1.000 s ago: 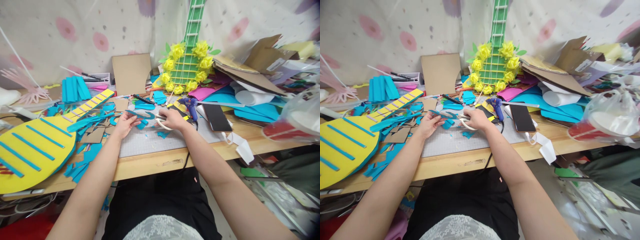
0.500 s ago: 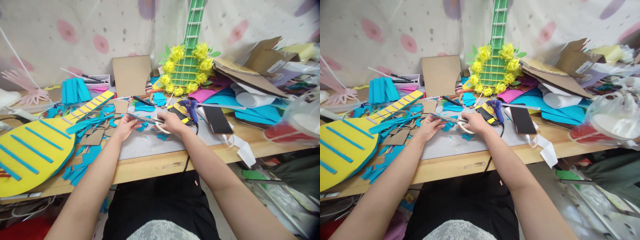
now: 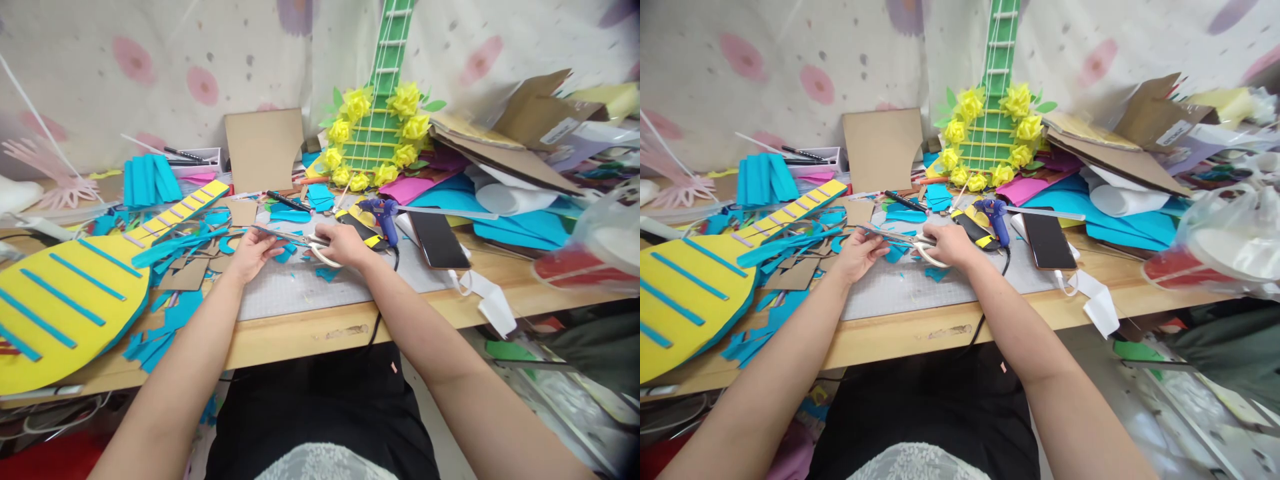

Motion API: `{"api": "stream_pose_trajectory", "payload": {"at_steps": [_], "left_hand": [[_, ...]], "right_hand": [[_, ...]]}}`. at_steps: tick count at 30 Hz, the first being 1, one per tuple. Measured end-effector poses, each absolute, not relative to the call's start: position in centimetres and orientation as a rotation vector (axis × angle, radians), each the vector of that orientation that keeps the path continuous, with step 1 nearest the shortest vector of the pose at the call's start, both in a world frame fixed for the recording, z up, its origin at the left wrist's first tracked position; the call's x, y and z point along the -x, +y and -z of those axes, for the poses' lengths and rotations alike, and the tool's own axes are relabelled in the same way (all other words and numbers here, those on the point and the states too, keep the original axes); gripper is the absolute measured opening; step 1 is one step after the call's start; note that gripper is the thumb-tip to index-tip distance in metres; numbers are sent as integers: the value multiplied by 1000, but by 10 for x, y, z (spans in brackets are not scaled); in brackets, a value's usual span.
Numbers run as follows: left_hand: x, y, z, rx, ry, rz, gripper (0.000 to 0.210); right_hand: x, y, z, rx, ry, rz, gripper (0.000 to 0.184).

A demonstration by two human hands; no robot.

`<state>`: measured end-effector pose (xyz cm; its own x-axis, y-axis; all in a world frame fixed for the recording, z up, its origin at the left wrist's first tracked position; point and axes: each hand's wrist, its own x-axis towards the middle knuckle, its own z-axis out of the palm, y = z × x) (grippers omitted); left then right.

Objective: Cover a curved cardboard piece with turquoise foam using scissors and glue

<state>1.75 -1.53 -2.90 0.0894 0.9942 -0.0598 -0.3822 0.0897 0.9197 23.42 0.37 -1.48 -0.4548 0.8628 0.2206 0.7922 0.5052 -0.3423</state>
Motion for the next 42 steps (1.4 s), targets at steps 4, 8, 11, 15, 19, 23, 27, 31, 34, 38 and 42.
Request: {"api": "stream_pose_trajectory", "payload": {"at_steps": [4, 8, 11, 15, 19, 23, 27, 31, 34, 38, 42], "left_hand": [[-17, -15, 29, -884, 885, -1260, 31], [-18, -16, 27, -901, 887, -1232, 32], [-19, -17, 27, -907, 884, -1216, 35], [-21, -18, 28, -893, 883, -1219, 41], [-23, -18, 30, -908, 879, -1203, 40], [-23, -18, 29, -923, 886, -1194, 36], [-23, -19, 29, -913, 880, -1199, 35], [-24, -19, 29, -903, 872, -1194, 35], [-24, -19, 29, -920, 892, -1179, 33], [-23, -17, 32, -934, 890, -1169, 33], [-23, -17, 34, -921, 891, -1160, 35]], "right_hand": [[-234, 3, 15, 1373, -2383, -227, 46], [-236, 5, 14, 1339, -2398, -217, 45], [-238, 6, 13, 1323, -2410, -213, 45], [-238, 6, 14, 1311, -2429, -229, 47], [-237, 5, 14, 1343, -2425, -226, 45], [-235, 4, 13, 1380, -2421, -225, 42], [-235, 3, 12, 1384, -2403, -206, 42], [-236, 3, 12, 1364, -2393, -208, 42], [-238, 4, 12, 1332, -2404, -209, 44], [-239, 5, 12, 1310, -2428, -196, 46], [-239, 5, 12, 1294, -2442, -187, 46]]}}
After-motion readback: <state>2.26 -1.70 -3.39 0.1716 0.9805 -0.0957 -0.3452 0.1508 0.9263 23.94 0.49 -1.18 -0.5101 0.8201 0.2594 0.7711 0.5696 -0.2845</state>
